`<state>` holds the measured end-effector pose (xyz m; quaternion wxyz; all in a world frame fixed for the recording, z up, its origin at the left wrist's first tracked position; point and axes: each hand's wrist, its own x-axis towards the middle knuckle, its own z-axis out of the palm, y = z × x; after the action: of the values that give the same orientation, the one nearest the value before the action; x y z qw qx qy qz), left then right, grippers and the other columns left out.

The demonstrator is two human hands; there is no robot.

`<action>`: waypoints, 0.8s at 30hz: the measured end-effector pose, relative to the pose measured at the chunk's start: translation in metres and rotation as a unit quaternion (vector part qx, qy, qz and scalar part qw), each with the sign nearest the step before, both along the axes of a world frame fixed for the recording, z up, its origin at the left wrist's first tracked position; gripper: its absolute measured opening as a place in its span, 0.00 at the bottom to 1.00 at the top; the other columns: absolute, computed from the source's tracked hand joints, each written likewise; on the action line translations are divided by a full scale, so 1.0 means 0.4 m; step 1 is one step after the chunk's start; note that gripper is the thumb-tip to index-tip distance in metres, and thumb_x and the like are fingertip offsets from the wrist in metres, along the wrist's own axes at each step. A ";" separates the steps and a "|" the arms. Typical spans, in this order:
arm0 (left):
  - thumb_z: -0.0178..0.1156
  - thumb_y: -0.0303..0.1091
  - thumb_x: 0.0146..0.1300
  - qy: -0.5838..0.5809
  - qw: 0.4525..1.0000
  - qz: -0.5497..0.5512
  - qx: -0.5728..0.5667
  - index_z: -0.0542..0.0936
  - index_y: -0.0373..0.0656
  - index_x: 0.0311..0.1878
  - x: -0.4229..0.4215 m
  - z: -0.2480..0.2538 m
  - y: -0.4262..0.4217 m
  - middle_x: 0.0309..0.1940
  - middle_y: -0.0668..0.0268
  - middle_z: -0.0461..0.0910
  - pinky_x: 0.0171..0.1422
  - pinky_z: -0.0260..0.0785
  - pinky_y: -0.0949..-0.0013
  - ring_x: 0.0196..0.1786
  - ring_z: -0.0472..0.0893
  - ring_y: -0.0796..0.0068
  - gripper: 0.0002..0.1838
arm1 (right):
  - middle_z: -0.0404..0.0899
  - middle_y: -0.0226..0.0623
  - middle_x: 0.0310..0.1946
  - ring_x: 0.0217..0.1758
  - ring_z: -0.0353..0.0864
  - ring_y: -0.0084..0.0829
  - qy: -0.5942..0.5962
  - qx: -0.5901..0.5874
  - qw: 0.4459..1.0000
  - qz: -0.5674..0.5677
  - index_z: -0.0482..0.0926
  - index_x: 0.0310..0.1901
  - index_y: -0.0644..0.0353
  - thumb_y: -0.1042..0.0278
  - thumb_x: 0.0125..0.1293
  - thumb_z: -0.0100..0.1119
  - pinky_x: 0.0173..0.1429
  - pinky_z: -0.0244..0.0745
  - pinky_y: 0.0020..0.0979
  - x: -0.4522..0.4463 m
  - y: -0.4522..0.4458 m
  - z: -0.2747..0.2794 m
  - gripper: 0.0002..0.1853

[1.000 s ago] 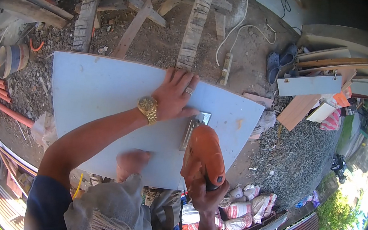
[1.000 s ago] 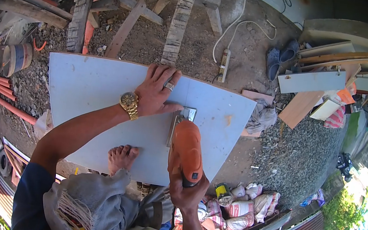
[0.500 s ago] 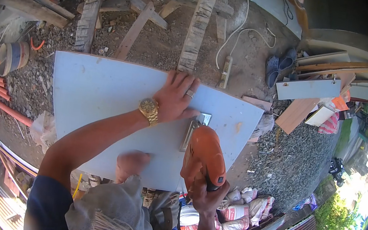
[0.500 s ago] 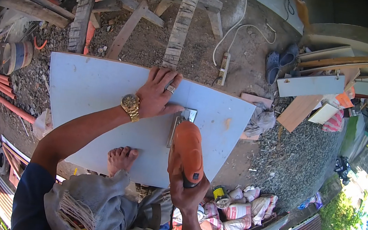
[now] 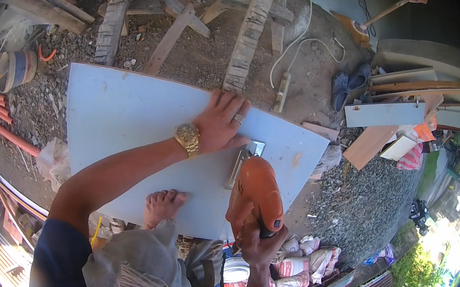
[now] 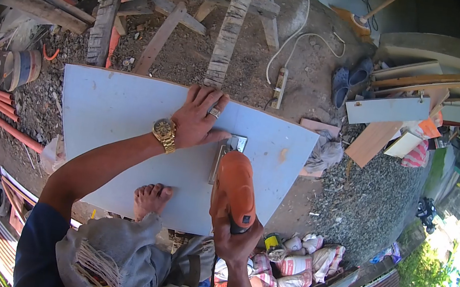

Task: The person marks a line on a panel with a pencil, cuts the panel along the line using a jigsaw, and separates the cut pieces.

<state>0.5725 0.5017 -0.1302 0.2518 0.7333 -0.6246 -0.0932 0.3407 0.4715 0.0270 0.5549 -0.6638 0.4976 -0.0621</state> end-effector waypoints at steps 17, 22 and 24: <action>0.59 0.59 0.62 -0.017 1.000 0.007 0.011 0.73 0.25 0.58 -0.004 -0.004 0.000 0.59 0.47 0.68 0.69 0.54 0.42 0.64 0.65 0.48 0.40 | 0.74 0.31 0.13 0.13 0.75 0.20 -0.016 -0.016 1.000 0.013 0.75 0.29 0.66 0.71 0.62 0.57 0.17 0.69 0.24 0.004 -0.008 -0.006 0.07; 0.60 0.58 0.62 -0.013 1.000 0.014 0.005 0.73 0.25 0.58 -0.005 -0.005 -0.002 0.59 0.47 0.68 0.69 0.55 0.43 0.63 0.65 0.49 0.39 | 0.73 0.30 0.13 0.13 0.75 0.20 -0.006 -0.008 1.000 -0.004 0.75 0.27 0.65 0.71 0.61 0.57 0.17 0.68 0.24 0.017 -0.011 0.000 0.08; 0.61 0.57 0.61 -0.009 1.000 0.012 0.003 0.74 0.25 0.57 -0.004 -0.003 -0.002 0.59 0.48 0.69 0.69 0.55 0.44 0.63 0.65 0.50 0.38 | 0.74 0.30 0.13 0.13 0.75 0.20 -0.008 -0.010 1.000 -0.001 0.75 0.26 0.65 0.71 0.61 0.56 0.17 0.68 0.24 0.016 -0.013 -0.002 0.08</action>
<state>0.5708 0.5009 -0.1314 0.2454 0.7425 -0.6174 -0.0853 0.3469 0.4661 0.0260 0.5520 -0.6683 0.4932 -0.0737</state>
